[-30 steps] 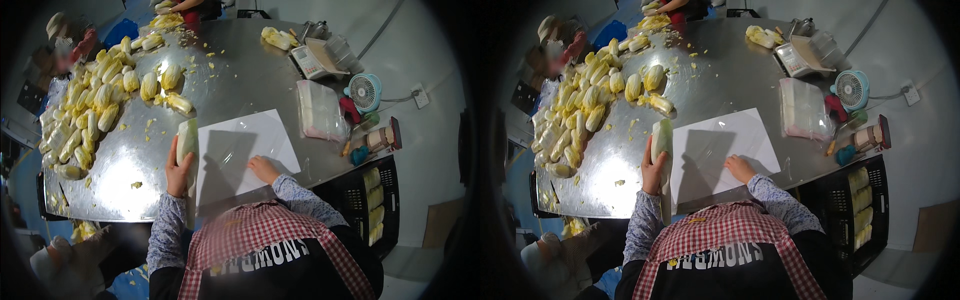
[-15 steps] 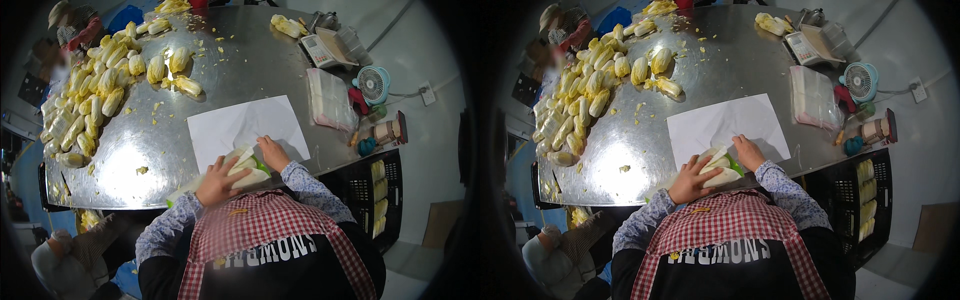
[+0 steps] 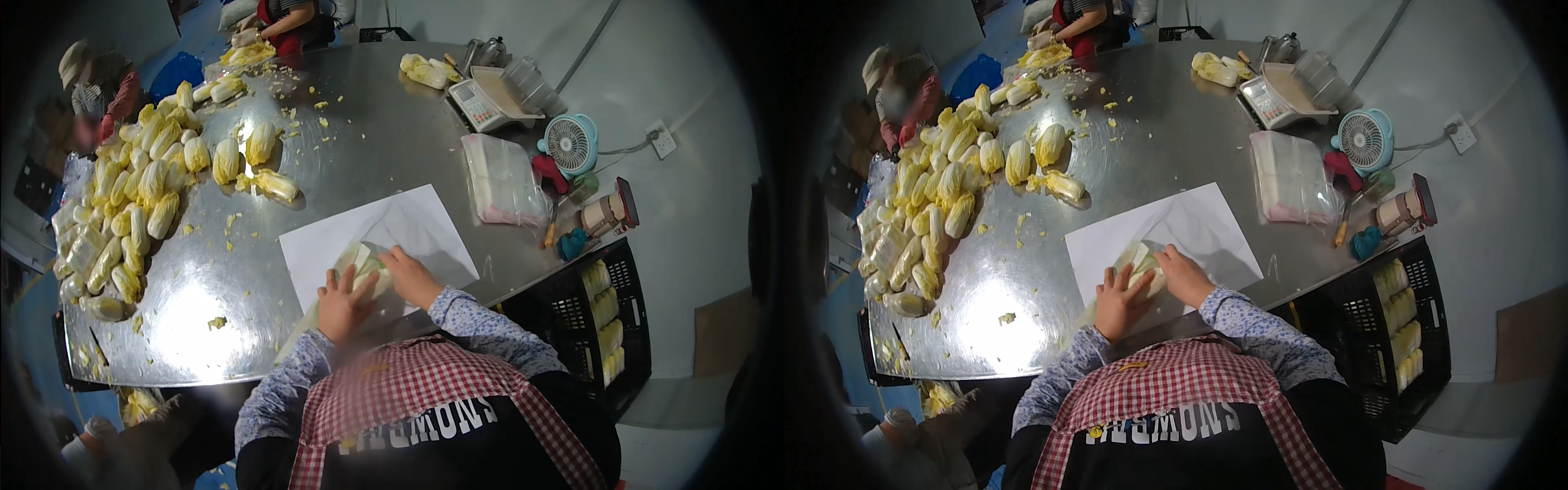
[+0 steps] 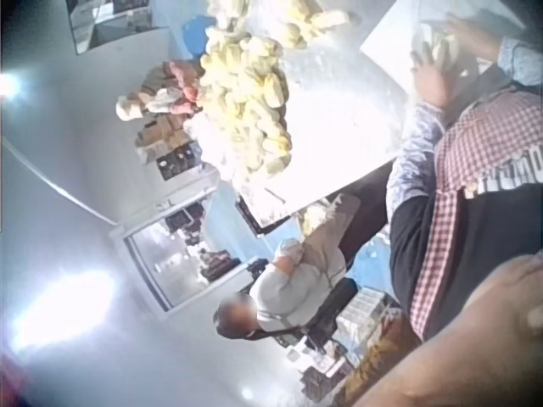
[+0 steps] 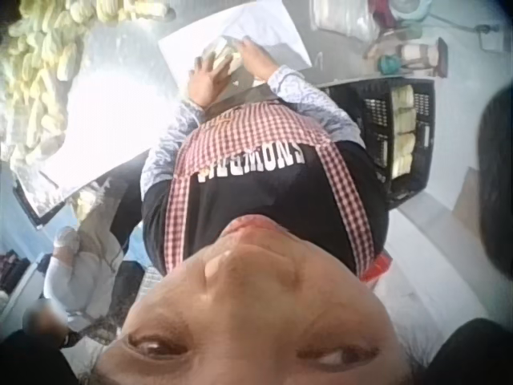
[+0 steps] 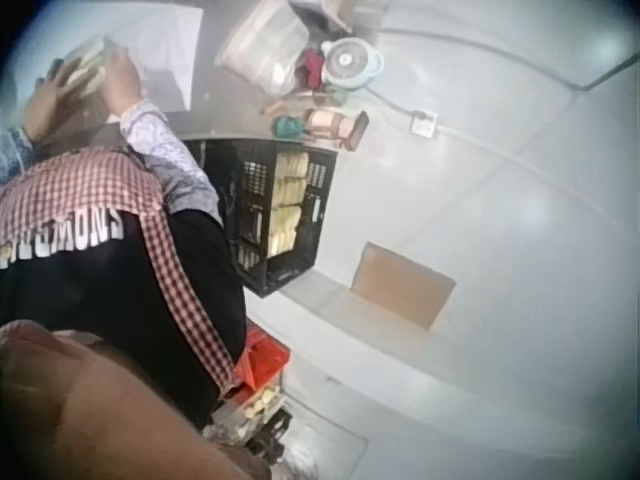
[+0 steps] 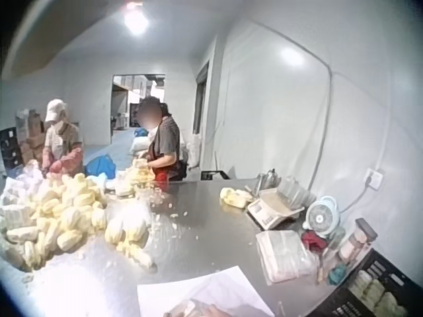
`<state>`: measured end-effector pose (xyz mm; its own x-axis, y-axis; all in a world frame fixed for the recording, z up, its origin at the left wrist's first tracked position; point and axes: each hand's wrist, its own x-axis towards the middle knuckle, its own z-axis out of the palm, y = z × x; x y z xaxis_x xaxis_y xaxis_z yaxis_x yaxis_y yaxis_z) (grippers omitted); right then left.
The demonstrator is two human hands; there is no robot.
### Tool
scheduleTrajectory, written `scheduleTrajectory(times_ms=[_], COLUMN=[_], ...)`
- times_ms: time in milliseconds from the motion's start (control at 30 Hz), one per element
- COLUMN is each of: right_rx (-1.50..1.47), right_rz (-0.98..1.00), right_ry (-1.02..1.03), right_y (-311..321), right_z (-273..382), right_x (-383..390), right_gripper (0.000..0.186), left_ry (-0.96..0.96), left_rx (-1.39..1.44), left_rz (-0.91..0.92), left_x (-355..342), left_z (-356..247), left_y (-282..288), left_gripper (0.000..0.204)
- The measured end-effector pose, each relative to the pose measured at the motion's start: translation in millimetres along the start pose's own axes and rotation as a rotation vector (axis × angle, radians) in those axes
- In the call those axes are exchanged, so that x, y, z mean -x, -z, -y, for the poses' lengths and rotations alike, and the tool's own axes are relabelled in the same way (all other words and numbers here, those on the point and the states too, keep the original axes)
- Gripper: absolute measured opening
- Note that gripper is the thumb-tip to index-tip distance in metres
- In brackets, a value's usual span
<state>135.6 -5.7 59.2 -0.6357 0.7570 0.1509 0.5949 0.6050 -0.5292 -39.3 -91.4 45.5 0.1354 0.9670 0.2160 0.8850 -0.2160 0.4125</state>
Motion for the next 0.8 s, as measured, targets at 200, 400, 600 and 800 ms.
scheduleTrajectory(times_ms=[200, 400, 600, 800], right_rx=[-0.046, -0.072, -0.096, -0.02], right_rz=[-0.011, 0.06, -0.038, -0.113], right_ry=[0.044, 0.014, 0.107, 0.314], right_y=[-20, -23, -21, 3], right_z=[25, 28, 35, 50], right_x=[-39, -69, -83, -87], right_gripper=[0.022, 0.024, 0.012, 0.022], left_ry=[0.075, 0.199, 0.07, 0.173], left_rx=[0.043, 0.114, 0.262, 0.86], left_rz=[-0.078, -0.176, -0.227, -0.424], left_x=[-8, -17, -29, -53], left_z=[-3, 13, 31, 21], left_y=[-14, -23, -31, -28], left_gripper=[0.052, 0.055, 0.059, 0.046])
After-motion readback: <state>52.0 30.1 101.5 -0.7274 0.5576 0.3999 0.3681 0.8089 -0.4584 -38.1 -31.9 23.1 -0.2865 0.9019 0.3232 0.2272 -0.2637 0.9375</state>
